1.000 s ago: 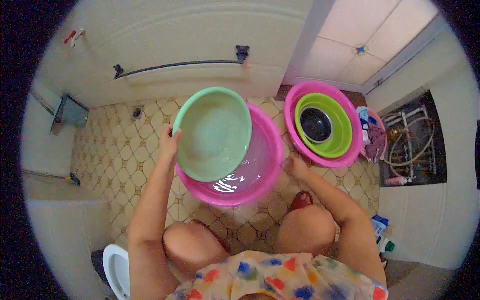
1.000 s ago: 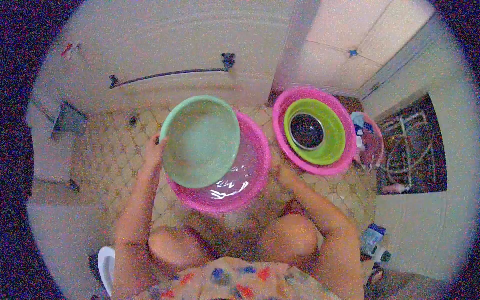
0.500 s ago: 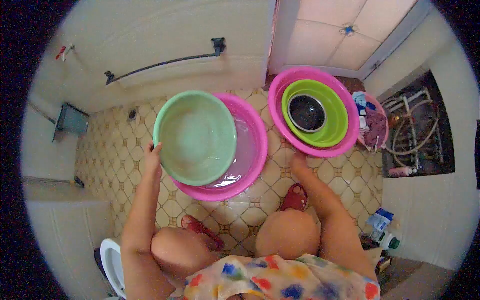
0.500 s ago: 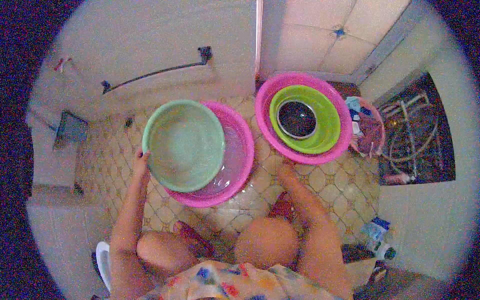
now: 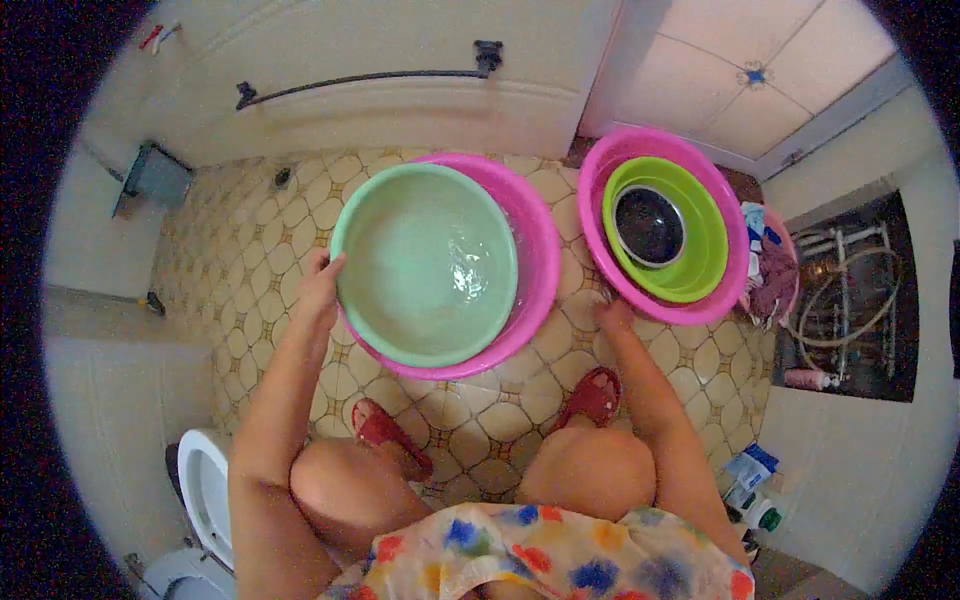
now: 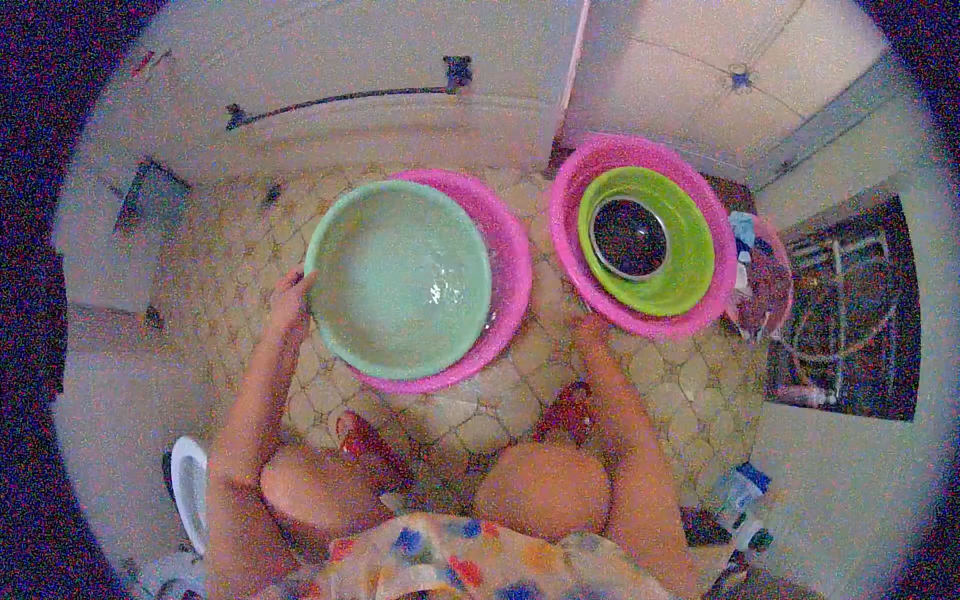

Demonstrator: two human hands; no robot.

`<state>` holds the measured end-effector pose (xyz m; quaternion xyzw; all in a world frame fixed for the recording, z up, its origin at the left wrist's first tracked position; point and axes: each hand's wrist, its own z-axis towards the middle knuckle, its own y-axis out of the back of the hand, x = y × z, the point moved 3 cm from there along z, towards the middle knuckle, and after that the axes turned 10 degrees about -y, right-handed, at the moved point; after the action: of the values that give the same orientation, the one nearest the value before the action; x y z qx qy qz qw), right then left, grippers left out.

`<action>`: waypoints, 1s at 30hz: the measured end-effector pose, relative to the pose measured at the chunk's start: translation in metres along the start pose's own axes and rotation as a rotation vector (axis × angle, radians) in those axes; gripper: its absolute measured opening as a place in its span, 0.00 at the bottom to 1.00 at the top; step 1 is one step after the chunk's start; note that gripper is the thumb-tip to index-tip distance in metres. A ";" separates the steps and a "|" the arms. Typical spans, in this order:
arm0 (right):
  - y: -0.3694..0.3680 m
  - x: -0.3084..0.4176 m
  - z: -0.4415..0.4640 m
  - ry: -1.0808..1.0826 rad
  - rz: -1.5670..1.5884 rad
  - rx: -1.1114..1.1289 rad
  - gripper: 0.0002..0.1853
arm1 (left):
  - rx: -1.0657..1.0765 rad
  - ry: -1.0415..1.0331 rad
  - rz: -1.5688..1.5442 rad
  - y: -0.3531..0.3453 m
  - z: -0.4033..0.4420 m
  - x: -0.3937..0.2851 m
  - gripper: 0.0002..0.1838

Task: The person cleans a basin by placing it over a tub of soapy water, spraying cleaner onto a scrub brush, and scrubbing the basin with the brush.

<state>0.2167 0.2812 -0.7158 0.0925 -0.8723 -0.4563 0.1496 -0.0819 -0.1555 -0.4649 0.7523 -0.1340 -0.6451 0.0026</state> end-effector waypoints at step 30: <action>0.033 0.032 -0.094 0.455 0.294 0.252 0.23 | 0.021 0.052 -0.096 0.028 0.018 0.046 0.14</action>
<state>0.2181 0.2178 -0.6323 0.0831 -0.8702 -0.2852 0.3931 -0.0992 -0.1885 -0.5077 0.7745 -0.1043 -0.6231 -0.0329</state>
